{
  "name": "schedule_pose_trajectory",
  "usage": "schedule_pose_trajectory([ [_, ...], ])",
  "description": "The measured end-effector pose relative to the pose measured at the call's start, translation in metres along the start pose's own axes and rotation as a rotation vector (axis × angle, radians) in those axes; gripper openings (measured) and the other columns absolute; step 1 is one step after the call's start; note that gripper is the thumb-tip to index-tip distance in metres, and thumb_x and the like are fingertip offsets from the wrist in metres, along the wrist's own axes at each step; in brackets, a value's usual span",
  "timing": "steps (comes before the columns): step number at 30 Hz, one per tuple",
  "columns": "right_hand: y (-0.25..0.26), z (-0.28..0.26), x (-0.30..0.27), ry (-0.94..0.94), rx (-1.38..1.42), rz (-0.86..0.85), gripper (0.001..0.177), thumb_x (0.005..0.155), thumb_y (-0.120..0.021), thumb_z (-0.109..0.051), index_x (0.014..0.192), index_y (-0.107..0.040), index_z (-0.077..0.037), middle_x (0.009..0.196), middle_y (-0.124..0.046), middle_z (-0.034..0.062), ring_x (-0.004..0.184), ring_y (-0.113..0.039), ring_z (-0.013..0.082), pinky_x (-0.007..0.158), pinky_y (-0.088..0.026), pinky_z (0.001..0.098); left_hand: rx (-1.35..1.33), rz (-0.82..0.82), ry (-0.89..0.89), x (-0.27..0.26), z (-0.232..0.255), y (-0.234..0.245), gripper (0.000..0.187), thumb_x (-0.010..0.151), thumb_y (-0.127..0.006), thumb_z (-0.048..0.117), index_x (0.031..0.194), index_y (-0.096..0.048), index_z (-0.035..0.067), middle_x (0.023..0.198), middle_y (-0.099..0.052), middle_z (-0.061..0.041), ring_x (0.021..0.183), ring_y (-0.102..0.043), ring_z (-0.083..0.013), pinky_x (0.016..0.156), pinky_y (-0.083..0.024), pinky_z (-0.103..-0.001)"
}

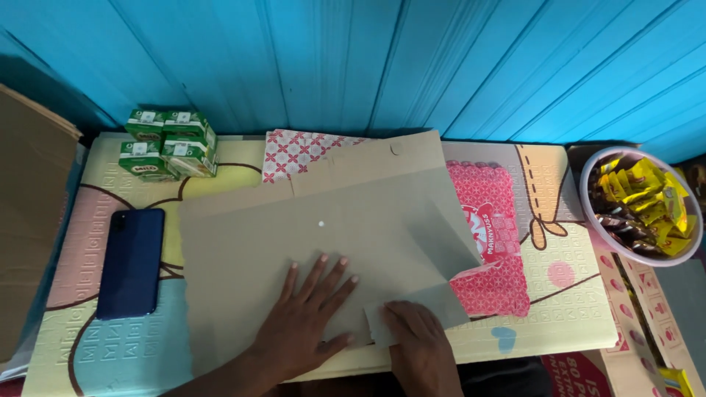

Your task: A person is manually folding a cardboard box and applying stickers to it in a workspace with various packaged goods.

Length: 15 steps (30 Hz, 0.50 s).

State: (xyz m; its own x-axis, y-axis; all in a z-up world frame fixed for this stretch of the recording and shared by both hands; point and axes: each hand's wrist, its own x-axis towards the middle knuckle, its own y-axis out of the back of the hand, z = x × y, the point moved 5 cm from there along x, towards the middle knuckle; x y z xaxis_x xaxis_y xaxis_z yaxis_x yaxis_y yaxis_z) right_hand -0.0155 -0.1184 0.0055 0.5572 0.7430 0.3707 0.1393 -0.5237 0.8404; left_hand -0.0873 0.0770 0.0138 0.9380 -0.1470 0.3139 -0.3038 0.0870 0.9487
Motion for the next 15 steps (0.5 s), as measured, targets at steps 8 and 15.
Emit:
schedule_pose_trajectory([
  [8,-0.003,-0.006,0.006,0.077,0.031,-0.038,0.054,0.066,-0.057,0.002,0.119,-0.070,-0.005,0.122,-0.068,0.0107,0.111,-0.066,0.0326,0.100,-0.054,0.0445,-0.037,-0.007,0.006,0.000,-0.001,0.000,0.088,0.092,-0.051,0.073,0.161,-0.035,0.021,0.174,-0.023,-0.007,0.160,-0.016,-0.0337,0.123,-0.015,-0.060],
  [15,-0.008,-0.016,0.010,0.061,-0.079,-0.015,0.035,0.080,-0.060,-0.006,0.112,-0.073,-0.011,0.117,-0.070,0.0037,0.099,-0.067,0.0286,0.087,-0.055,0.0414,-0.009,-0.004,0.008,-0.001,0.000,-0.002,0.089,0.094,-0.047,0.076,0.163,-0.031,0.023,0.174,-0.022,-0.006,0.161,-0.015,-0.0331,0.125,-0.014,-0.059],
])
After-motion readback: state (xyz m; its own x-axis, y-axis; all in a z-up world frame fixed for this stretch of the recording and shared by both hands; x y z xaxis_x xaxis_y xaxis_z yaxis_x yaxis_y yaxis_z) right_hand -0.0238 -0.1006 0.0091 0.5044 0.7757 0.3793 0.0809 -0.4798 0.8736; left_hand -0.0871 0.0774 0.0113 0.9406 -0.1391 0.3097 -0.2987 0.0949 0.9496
